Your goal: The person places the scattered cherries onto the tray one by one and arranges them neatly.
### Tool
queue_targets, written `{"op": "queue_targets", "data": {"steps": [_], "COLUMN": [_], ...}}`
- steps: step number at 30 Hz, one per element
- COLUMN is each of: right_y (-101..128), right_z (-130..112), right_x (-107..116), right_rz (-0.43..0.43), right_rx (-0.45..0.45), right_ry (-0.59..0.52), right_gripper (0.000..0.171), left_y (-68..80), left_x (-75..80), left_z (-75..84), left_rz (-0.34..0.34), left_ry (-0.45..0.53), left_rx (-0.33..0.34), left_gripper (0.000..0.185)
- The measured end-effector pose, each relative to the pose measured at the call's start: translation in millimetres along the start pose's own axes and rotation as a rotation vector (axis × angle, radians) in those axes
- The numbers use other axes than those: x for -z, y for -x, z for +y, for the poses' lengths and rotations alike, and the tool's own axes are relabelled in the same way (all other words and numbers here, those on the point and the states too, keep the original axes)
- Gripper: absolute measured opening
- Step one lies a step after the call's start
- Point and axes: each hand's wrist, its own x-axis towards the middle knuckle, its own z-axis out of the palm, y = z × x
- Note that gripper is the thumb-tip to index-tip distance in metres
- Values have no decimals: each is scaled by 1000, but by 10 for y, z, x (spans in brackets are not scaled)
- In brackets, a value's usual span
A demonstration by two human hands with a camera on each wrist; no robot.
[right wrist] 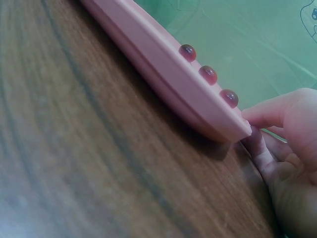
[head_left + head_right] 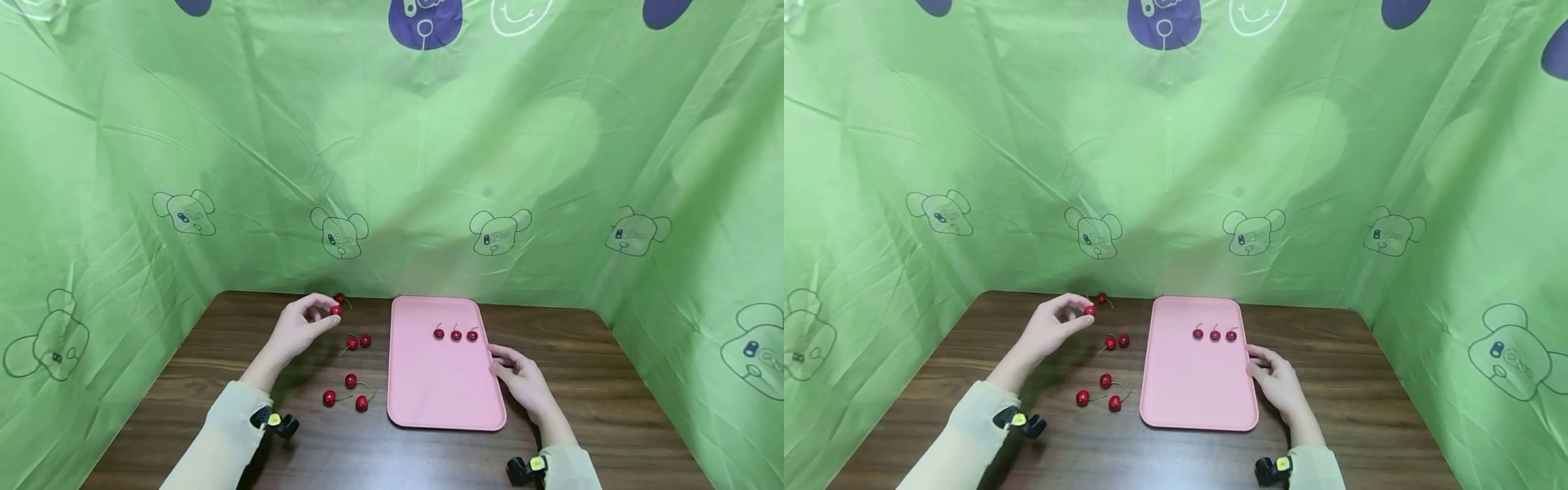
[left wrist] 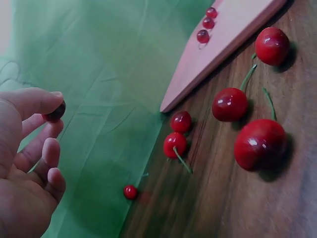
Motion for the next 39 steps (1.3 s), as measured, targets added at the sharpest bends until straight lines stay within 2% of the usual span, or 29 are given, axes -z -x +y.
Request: {"op": "queue_targets", "data": {"steps": [8, 17, 26, 39], "right_y": [-8, -14, -20, -19], "right_z": [27, 36, 30, 23], "right_x": [-9, -6, -1, -8], "right_rz": [-3, -4, 0, 7], "right_rx": [2, 3, 10, 33], "right_ry": [-9, -17, -3, -10], "right_gripper": [41, 41, 41, 39], "left_y": [-246, -425, -509, -557], "left_x": [-225, -543, -866, -1270], "left_z": [73, 111, 124, 66], "left_rz": [-8, -23, -59, -130], "left_ry": [-87, -75, -109, -159], "left_rx": [-36, -46, -41, -85], "left_gripper": [20, 17, 17, 15]}}
